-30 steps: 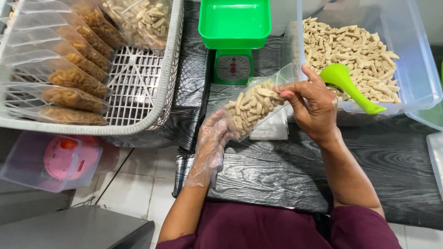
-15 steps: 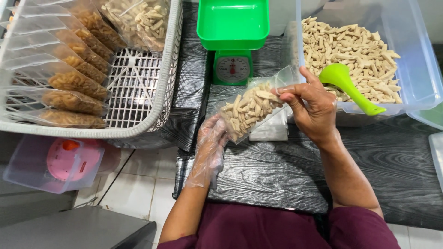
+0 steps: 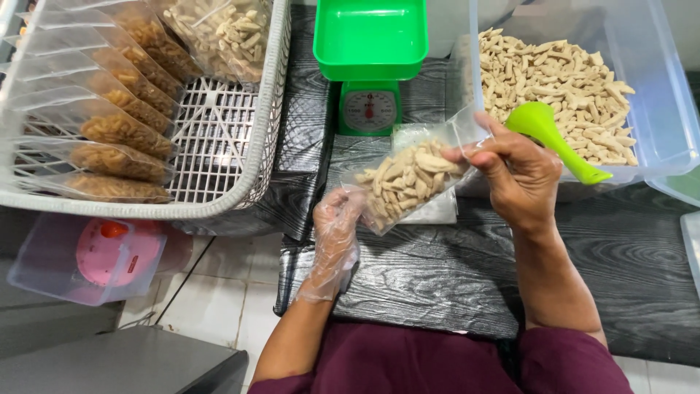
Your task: Scooping snacks from a container into plastic bags, weighing them on a scale, and sealing the bags.
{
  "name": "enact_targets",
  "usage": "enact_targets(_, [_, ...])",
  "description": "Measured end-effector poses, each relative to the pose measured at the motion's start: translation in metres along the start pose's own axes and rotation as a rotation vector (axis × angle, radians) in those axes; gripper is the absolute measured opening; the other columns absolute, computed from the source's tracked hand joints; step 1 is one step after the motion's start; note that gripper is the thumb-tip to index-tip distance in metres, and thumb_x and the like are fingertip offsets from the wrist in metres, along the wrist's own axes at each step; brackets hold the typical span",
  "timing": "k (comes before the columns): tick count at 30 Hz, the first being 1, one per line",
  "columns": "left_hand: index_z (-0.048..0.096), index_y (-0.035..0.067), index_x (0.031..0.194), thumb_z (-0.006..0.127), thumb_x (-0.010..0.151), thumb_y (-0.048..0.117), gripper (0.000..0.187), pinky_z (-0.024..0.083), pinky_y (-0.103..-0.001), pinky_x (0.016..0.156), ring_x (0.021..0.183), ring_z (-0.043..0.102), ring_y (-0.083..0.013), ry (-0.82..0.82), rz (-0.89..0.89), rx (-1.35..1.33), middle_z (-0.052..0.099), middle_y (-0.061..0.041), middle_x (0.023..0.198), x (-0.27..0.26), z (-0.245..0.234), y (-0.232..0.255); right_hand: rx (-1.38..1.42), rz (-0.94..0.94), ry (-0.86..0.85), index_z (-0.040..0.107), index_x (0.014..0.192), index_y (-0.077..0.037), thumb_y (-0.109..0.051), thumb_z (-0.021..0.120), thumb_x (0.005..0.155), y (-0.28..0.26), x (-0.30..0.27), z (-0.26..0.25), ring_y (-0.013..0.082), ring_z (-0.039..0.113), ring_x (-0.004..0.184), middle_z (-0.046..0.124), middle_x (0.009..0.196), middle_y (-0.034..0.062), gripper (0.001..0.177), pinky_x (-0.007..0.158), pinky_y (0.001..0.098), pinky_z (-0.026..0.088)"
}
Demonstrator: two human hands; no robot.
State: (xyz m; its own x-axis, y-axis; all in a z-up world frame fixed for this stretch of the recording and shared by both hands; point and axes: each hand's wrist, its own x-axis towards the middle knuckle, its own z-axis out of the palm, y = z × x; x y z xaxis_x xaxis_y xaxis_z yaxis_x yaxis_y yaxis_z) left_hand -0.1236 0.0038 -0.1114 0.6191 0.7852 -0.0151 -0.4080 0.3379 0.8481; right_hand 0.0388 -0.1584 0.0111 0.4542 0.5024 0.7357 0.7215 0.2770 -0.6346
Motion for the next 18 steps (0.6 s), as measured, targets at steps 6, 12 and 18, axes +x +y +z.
enact_targets(6, [0.063,-0.002,0.103,0.073,0.089,0.005,0.018,0.060,-0.032,0.042,0.046,0.069,-0.0250,-0.074,-0.067,-0.066,0.067,-0.022,0.063,0.000,-0.007,-0.014,-0.037,-0.019,-0.055,0.073,0.093,0.001,-0.012,0.071,0.100,-0.003,0.005,0.002,0.0261,0.076,0.088,0.076,0.087,0.0112,0.014,0.118,0.0566,0.044])
enact_targets(12, [0.060,0.002,0.104,0.068,0.096,0.017,0.018,0.065,-0.027,0.049,0.057,0.071,-0.0192,-0.012,-0.146,-0.095,0.068,-0.015,0.072,-0.010,0.017,0.031,-0.095,-0.044,-0.097,0.075,0.094,0.000,-0.012,0.073,0.098,-0.009,0.008,0.010,0.0293,0.077,0.089,0.077,0.088,0.0114,0.012,0.118,0.0567,0.043])
enact_targets(18, [0.062,0.004,0.099,0.069,0.095,0.016,0.015,0.067,-0.030,0.058,0.070,0.074,-0.0218,-0.010,-0.258,-0.089,0.072,-0.017,0.084,-0.005,0.006,0.021,-0.134,-0.050,-0.186,0.075,0.092,-0.004,-0.014,0.072,0.100,-0.014,0.013,0.011,0.0310,0.077,0.091,0.077,0.086,0.0090,0.014,0.118,0.0565,0.040])
